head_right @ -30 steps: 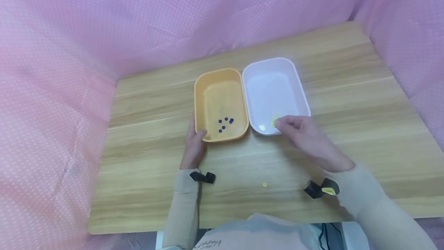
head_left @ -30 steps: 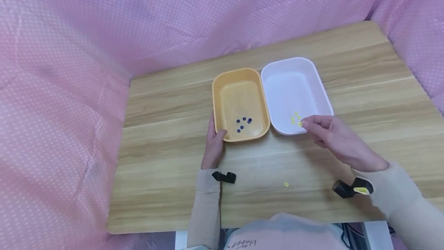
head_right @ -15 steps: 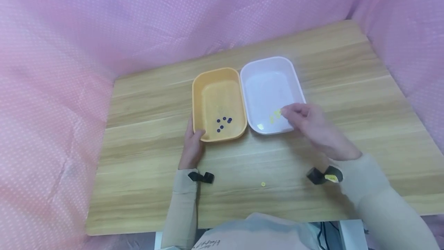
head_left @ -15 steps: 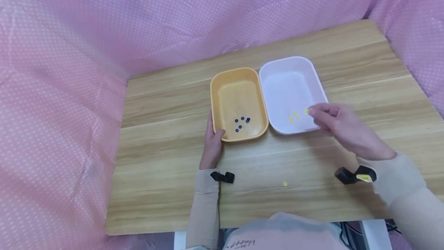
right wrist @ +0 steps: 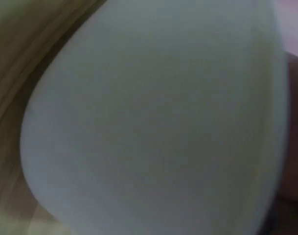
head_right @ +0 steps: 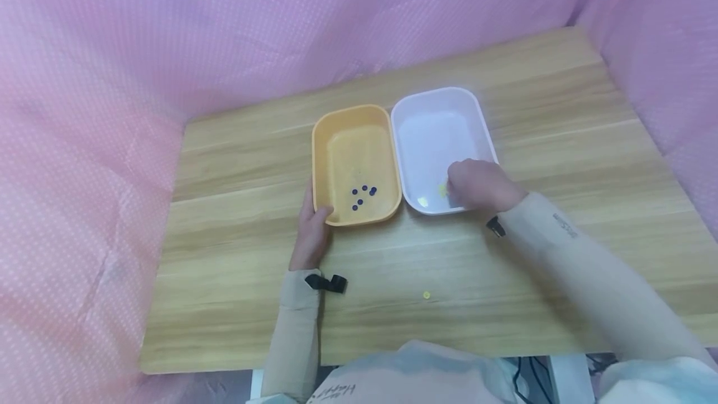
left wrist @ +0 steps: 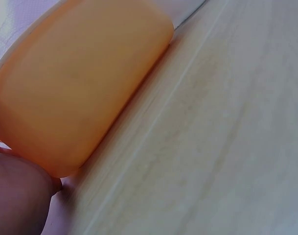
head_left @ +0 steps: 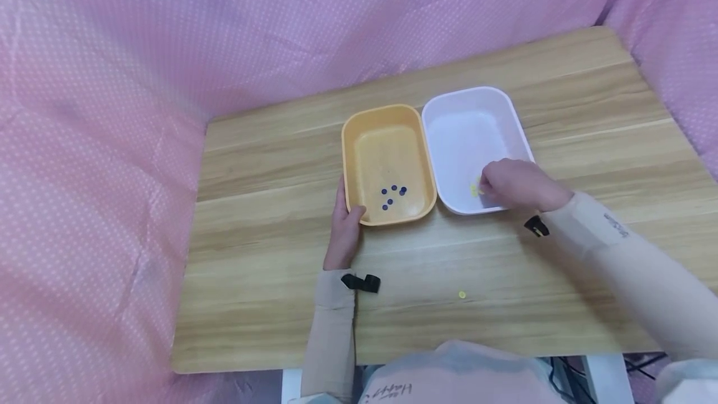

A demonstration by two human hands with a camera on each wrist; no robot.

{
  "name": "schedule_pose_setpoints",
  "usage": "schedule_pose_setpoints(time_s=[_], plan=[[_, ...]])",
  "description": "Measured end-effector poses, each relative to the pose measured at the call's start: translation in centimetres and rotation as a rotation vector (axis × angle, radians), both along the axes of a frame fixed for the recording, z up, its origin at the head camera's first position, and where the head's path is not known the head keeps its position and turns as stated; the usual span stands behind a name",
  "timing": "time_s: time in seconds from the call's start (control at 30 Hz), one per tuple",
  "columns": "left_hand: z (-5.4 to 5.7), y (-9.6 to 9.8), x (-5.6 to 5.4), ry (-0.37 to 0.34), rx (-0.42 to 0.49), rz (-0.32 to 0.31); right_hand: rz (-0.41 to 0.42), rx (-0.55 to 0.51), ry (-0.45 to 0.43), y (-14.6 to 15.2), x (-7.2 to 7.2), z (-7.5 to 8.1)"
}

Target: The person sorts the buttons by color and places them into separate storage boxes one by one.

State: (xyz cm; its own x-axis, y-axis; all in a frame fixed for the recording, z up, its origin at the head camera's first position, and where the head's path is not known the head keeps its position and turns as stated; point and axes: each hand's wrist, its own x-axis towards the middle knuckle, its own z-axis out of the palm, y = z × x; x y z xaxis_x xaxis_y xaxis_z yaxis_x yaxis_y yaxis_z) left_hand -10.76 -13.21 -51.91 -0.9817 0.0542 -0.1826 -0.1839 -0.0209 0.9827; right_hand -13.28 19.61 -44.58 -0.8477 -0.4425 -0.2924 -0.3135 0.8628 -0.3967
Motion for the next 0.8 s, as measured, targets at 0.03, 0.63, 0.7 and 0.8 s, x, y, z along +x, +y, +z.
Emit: schedule_pose_setpoints(time_s=[0.03,0.63,0.7,0.8], plan=[[0.1,0.0,0.0,-0.002,0.003,-0.003,0.009,0.009,-0.006,0.0,-0.2,-0.1],[0.1,0.1,-0.1,-0.044,0.016,-0.022,-0.004,-0.166,0.145,-3.7,9.4,2.3],[-0.1,0.0,-0.1,-0.026,0.016,-0.019,0.098,-0.173,0.121,-4.8,11.8,1.1],[-0.2,0.0,0.0,-0.002,0.021,-0.012,0.178,-0.122,0.105,-5.7,13.8,-0.8]])
